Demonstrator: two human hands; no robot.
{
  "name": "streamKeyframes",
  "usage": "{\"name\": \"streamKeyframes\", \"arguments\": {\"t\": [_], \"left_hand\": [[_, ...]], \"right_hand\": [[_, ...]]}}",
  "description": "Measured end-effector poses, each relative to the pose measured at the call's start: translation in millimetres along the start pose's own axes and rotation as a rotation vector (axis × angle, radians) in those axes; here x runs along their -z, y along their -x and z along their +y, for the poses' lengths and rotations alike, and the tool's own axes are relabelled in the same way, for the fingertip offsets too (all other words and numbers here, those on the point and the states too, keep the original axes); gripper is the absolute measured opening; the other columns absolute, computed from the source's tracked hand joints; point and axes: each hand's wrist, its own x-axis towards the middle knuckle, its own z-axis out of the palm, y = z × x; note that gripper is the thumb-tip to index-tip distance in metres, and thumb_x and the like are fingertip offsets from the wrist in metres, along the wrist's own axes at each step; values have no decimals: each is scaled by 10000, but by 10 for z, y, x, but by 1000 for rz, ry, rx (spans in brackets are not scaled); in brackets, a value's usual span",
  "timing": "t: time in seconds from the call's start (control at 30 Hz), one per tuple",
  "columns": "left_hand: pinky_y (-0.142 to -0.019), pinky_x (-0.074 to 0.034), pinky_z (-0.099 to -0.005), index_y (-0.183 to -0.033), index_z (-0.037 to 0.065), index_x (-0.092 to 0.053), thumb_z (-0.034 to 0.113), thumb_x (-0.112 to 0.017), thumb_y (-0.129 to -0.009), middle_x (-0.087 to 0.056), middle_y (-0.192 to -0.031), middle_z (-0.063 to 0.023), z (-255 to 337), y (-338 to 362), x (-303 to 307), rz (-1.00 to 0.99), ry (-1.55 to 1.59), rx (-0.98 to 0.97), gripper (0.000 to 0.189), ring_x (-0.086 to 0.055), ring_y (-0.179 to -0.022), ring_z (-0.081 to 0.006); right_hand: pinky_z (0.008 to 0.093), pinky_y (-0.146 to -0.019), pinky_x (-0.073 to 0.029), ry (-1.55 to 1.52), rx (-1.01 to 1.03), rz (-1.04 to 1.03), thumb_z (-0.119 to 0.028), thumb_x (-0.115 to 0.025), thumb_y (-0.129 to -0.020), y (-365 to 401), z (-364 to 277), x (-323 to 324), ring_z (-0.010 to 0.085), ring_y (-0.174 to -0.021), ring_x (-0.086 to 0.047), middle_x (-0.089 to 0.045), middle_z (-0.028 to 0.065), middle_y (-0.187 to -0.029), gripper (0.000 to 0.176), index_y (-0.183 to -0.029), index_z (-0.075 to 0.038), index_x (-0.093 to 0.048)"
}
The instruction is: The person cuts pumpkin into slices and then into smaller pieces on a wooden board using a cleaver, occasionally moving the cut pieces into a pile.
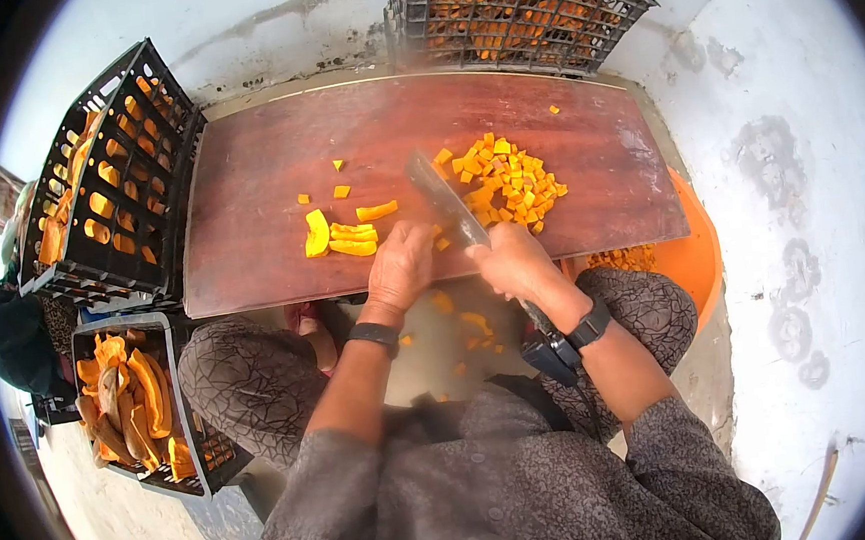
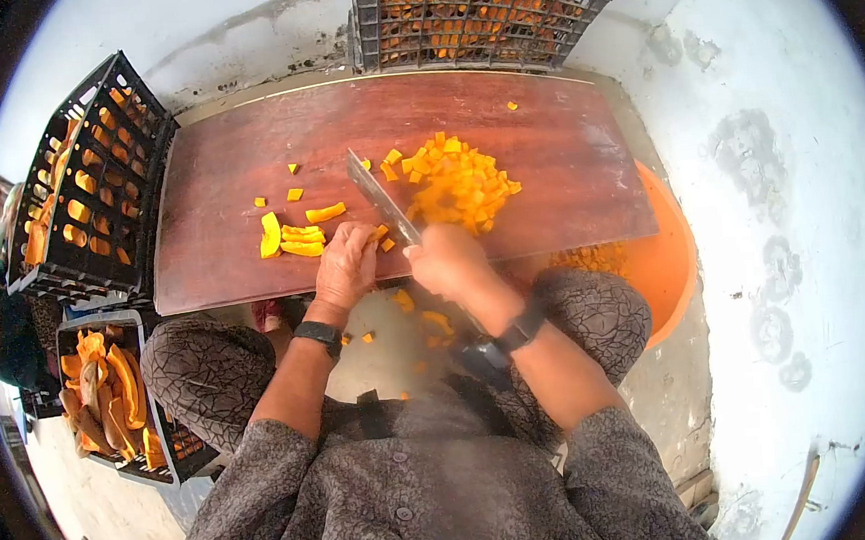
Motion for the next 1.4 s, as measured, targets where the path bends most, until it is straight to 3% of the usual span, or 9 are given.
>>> {"name": "streamKeyframes", "arguments": {"t": [0.13,0.2,0.53,0.7,0.8,1.0,1.07,1.4], "left_hand": [[-736,-544,-445,-1028,87,-635,18,-627,-827,-607,-956,-154,-16,21,-25,6,-29,43,213,-627,-875,-374],[-736,-543,-446,-1032,91,-626,19,-629,-826,-606,-962,-152,-33,33,-35,4,-50,60,218,-627,-880,-374],[-759,-528,-460,-1030,87,-613,21,-591,-831,-597,-965,-161,-2,20,-14,-27,-46,75,211,-614,-898,-390],[-759,-524,-460,-1001,79,-606,8,-584,-823,-587,-928,-167,-9,-7,-23,-10,-15,77,193,-606,-880,-392],[-760,-522,-460,-976,68,-598,4,-584,-811,-584,-910,-166,0,-17,3,-20,1,50,178,-605,-873,-391],[-800,-516,-462,-993,34,-553,-53,-581,-812,-595,-946,-194,10,-35,28,-131,14,99,203,-601,-925,-420],[-766,-524,-453,-927,72,-592,17,-601,-794,-584,-894,-146,5,-39,5,-71,6,68,144,-607,-886,-369],[-801,-530,-441,-946,78,-599,96,-751,-698,-594,-934,-147,-40,-8,-44,-102,18,51,291,-610,-915,-367]], "right_hand": [[470,-726,-532,133,149,65,-276,-619,-912,40,66,-66,400,-787,-687,-684,258,-829,320,-887,33,-700],[399,-540,-521,165,202,77,-273,-592,-942,49,69,-93,271,-502,-642,-622,167,-579,398,-778,86,-649],[432,-567,-533,229,254,94,-235,-577,-940,81,93,-125,295,-540,-671,-617,201,-584,395,-746,102,-647],[390,-454,-503,88,87,-95,-182,-555,-961,90,-36,-76,276,-491,-633,-610,194,-591,345,-853,141,-613],[415,-516,-520,89,-6,-117,-160,-545,-937,34,-86,-110,299,-513,-646,-643,203,-650,250,-877,69,-626],[402,-444,-489,48,-22,-146,-70,-482,-867,-40,-115,-105,273,-493,-619,-614,190,-637,184,-884,73,-597],[397,-436,-482,53,-33,-138,-58,-479,-845,-82,-142,-102,267,-485,-608,-608,186,-636,175,-878,68,-596],[406,-460,-496,81,-49,-121,-57,-507,-818,-86,-173,-179,287,-498,-622,-633,184,-659,205,-922,56,-641]]}}
